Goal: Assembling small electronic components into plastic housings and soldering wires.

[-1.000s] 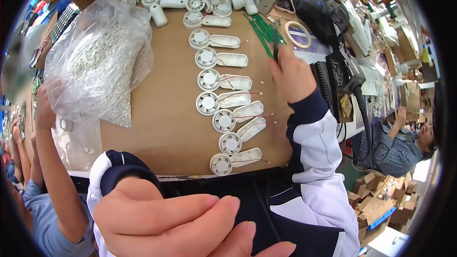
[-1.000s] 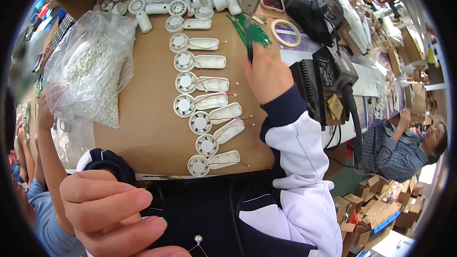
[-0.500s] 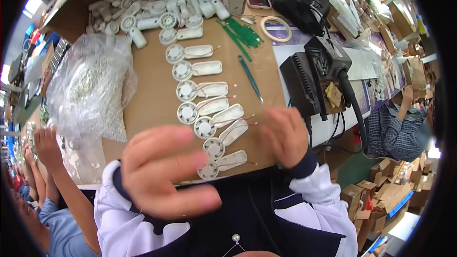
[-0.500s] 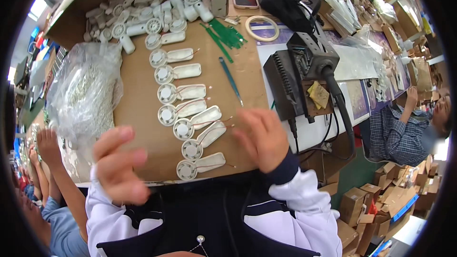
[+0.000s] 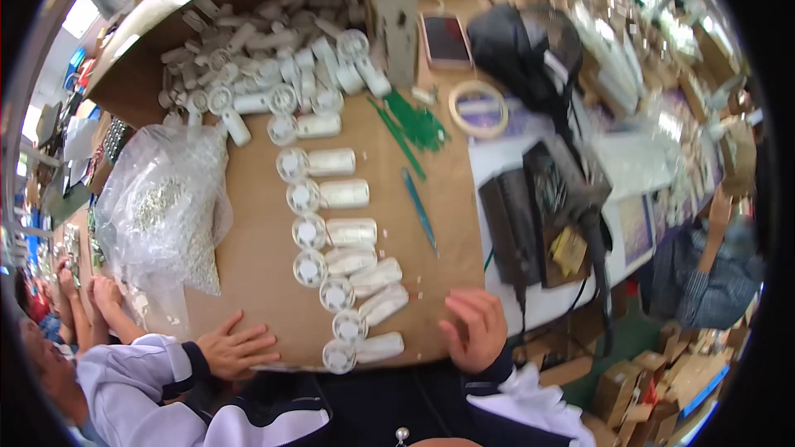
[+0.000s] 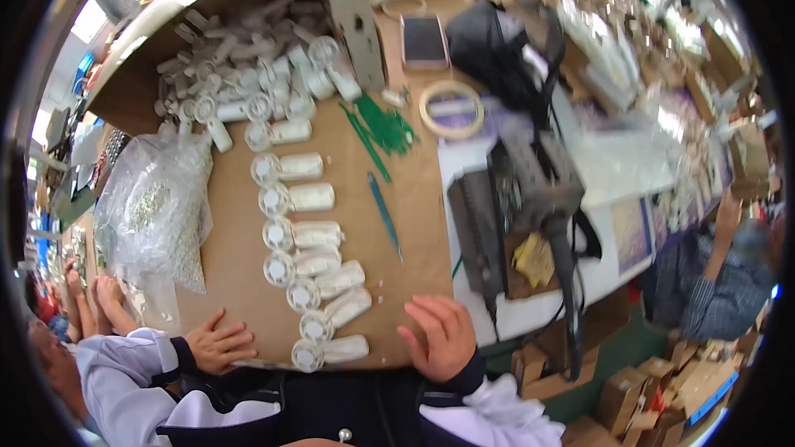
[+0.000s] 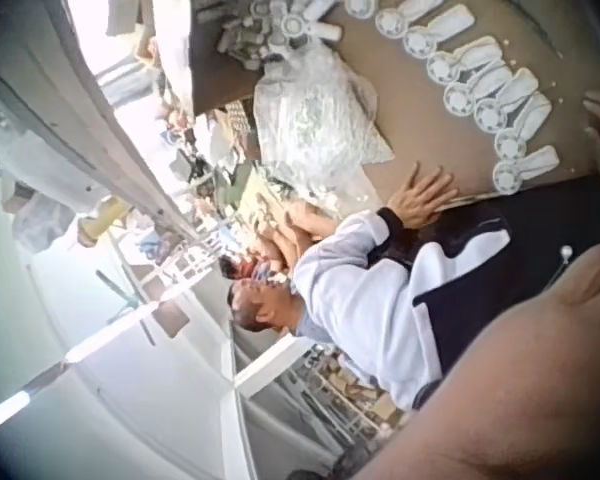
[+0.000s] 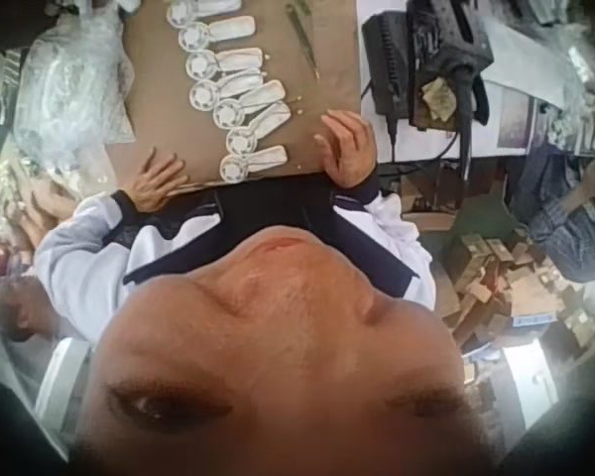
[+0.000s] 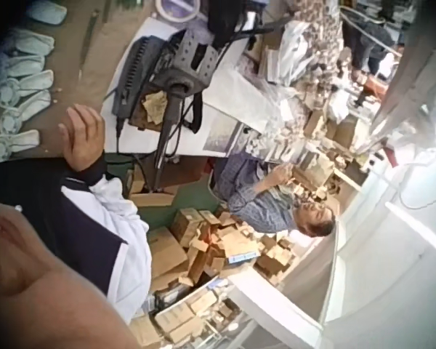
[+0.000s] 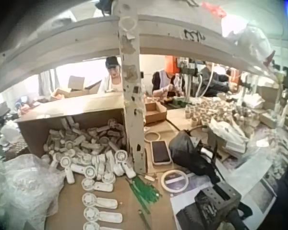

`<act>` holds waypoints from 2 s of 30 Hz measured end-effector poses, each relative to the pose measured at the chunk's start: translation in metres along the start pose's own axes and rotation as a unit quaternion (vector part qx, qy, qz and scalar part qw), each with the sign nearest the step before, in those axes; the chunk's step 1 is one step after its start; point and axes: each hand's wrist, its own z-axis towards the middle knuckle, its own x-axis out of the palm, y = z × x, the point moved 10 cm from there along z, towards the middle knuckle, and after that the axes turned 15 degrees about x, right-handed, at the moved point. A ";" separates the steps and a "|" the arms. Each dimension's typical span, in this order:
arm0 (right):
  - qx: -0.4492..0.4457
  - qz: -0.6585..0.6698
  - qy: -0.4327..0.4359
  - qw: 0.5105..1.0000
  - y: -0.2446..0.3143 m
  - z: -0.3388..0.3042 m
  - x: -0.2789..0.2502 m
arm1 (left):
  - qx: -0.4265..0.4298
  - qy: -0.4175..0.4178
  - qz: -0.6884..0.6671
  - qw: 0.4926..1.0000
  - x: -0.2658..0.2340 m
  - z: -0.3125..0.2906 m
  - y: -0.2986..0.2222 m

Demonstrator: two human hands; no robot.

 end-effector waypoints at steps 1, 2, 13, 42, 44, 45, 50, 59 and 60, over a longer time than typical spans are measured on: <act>0.036 -0.004 0.005 0.999 -0.005 -0.005 0.002 | 0.007 0.018 0.000 1.000 0.001 0.001 0.001; 0.072 -0.010 0.009 0.997 -0.012 -0.002 0.003 | 0.013 0.035 -0.001 0.999 0.007 0.004 0.002; 0.060 -0.042 0.025 0.997 0.001 0.003 0.009 | -0.052 -0.064 -0.043 0.996 -0.001 0.004 0.012; 0.080 -0.052 -0.295 0.951 -0.030 0.049 -0.137 | -0.254 -0.331 0.050 0.907 -0.070 0.115 0.001; 0.072 -0.052 -0.291 0.953 -0.030 0.047 -0.143 | -0.235 -0.328 0.058 0.913 -0.072 0.121 0.000; 0.070 -0.049 -0.276 0.957 -0.029 0.046 -0.145 | -0.223 -0.319 0.059 0.919 -0.074 0.125 -0.004; 0.143 0.007 -0.222 0.965 -0.034 0.018 -0.175 | -0.194 -0.298 0.075 0.932 -0.076 0.139 -0.005; 0.205 0.525 -0.065 0.823 -0.064 -0.002 -0.169 | -0.254 -0.404 0.059 0.877 -0.085 0.133 -0.010; 0.209 0.523 -0.064 0.824 -0.063 0.002 -0.157 | -0.266 -0.417 0.045 0.868 -0.081 0.133 -0.013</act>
